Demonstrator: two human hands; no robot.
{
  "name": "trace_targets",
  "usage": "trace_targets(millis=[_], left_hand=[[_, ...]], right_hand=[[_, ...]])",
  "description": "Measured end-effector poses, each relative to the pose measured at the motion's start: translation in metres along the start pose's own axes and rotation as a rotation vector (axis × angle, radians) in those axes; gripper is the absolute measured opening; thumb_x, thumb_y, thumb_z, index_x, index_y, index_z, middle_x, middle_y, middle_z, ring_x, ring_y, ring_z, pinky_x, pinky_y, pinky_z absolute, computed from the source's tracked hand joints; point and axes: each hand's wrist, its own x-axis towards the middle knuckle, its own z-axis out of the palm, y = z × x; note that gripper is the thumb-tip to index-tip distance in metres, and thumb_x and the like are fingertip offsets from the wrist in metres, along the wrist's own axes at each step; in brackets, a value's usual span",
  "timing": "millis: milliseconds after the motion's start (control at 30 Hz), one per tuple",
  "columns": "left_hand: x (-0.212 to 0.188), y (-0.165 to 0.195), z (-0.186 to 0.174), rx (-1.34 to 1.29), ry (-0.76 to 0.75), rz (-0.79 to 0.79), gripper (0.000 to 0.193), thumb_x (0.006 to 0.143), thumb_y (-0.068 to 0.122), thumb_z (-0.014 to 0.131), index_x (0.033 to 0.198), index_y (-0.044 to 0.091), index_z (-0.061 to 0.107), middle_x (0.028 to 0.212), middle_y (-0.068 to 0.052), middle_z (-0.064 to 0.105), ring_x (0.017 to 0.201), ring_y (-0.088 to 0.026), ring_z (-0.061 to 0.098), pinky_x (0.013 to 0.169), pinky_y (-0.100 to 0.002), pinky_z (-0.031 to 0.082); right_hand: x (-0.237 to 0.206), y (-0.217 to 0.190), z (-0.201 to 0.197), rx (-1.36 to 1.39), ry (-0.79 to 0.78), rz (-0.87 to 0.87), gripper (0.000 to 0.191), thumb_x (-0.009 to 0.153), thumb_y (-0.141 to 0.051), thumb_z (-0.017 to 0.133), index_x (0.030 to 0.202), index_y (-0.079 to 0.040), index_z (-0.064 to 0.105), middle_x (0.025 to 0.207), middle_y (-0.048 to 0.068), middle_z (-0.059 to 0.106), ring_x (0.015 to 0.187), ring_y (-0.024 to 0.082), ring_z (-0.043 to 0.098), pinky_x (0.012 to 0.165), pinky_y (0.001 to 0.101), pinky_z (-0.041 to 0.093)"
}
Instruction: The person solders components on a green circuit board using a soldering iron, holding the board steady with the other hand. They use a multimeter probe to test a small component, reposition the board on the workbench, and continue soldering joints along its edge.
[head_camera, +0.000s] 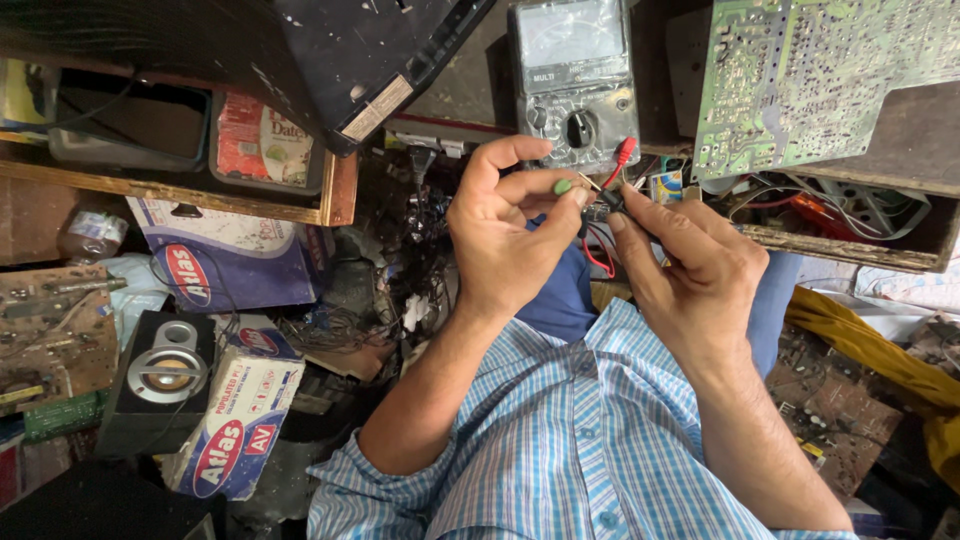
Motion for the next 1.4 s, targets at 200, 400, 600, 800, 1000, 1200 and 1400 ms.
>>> trace_targets(millis=[200,400,600,800,1000,1200,1400], left_hand=[[0.001,-0.0021,0.0017,-0.01,0.01,0.012,0.043,0.095,-0.015,0.069,0.131,-0.003,0.048,0.108,-0.019,0.075,0.099,-0.017,0.075,0.091,-0.028,0.063],[0.0,-0.0027,0.001,-0.003,0.009,0.018,0.043,0.095,-0.015,0.068,0.132,-0.003,0.049,0.107,-0.018,0.075,0.099,-0.017,0.075,0.091,-0.028,0.063],[-0.0007,-0.0032,0.0012,-0.017,0.009,0.012,0.044,0.095,-0.015,0.068,0.132,-0.003,0.049,0.107,-0.017,0.075,0.098,-0.016,0.074,0.09,-0.027,0.062],[-0.0011,-0.0024,0.0014,0.02,0.005,0.019,0.043,0.094,-0.015,0.069,0.131,-0.004,0.05,0.107,-0.017,0.075,0.099,-0.015,0.074,0.091,-0.027,0.062],[-0.0012,-0.0025,0.0033,-0.012,-0.002,0.016,0.043,0.095,-0.014,0.07,0.131,-0.004,0.049,0.108,-0.017,0.075,0.1,-0.015,0.074,0.092,-0.027,0.062],[-0.0014,-0.0015,0.0037,0.016,-0.004,0.018,0.043,0.095,-0.014,0.07,0.131,-0.004,0.05,0.108,-0.017,0.075,0.1,-0.015,0.073,0.092,-0.027,0.062],[-0.0006,-0.0026,0.0056,0.005,0.005,0.007,0.043,0.094,-0.014,0.071,0.13,-0.004,0.05,0.107,-0.017,0.075,0.098,-0.014,0.074,0.091,-0.027,0.062]], right_hand=[[0.0,0.0012,-0.0018,-0.036,0.056,-0.002,0.02,0.1,-0.003,0.082,0.119,-0.001,0.077,0.079,0.005,0.062,0.064,0.008,0.052,0.057,0.0259,0.038],[-0.0019,-0.0001,-0.0026,0.003,0.045,-0.025,0.02,0.1,-0.003,0.082,0.119,-0.001,0.076,0.079,0.005,0.06,0.066,0.008,0.052,0.059,0.0259,0.039],[-0.0024,-0.0015,-0.0021,-0.015,0.024,-0.015,0.022,0.099,-0.003,0.082,0.119,-0.001,0.076,0.077,0.005,0.058,0.066,0.009,0.051,0.059,0.026,0.04],[-0.0021,-0.0014,-0.0014,-0.012,0.022,-0.022,0.023,0.098,-0.004,0.082,0.12,-0.002,0.076,0.077,0.005,0.058,0.065,0.009,0.05,0.059,0.026,0.039],[-0.0021,-0.0016,-0.0021,-0.003,0.023,0.0,0.024,0.098,-0.003,0.082,0.121,-0.002,0.076,0.076,0.004,0.057,0.064,0.008,0.048,0.056,0.026,0.037],[-0.0021,-0.001,-0.003,-0.002,0.02,0.0,0.024,0.098,-0.003,0.082,0.121,-0.002,0.076,0.077,0.004,0.059,0.064,0.007,0.049,0.056,0.025,0.038],[-0.0025,0.001,-0.0041,0.046,0.051,-0.014,0.014,0.103,-0.004,0.08,0.115,-0.001,0.074,0.082,0.004,0.065,0.067,0.004,0.058,0.057,0.0215,0.043]])
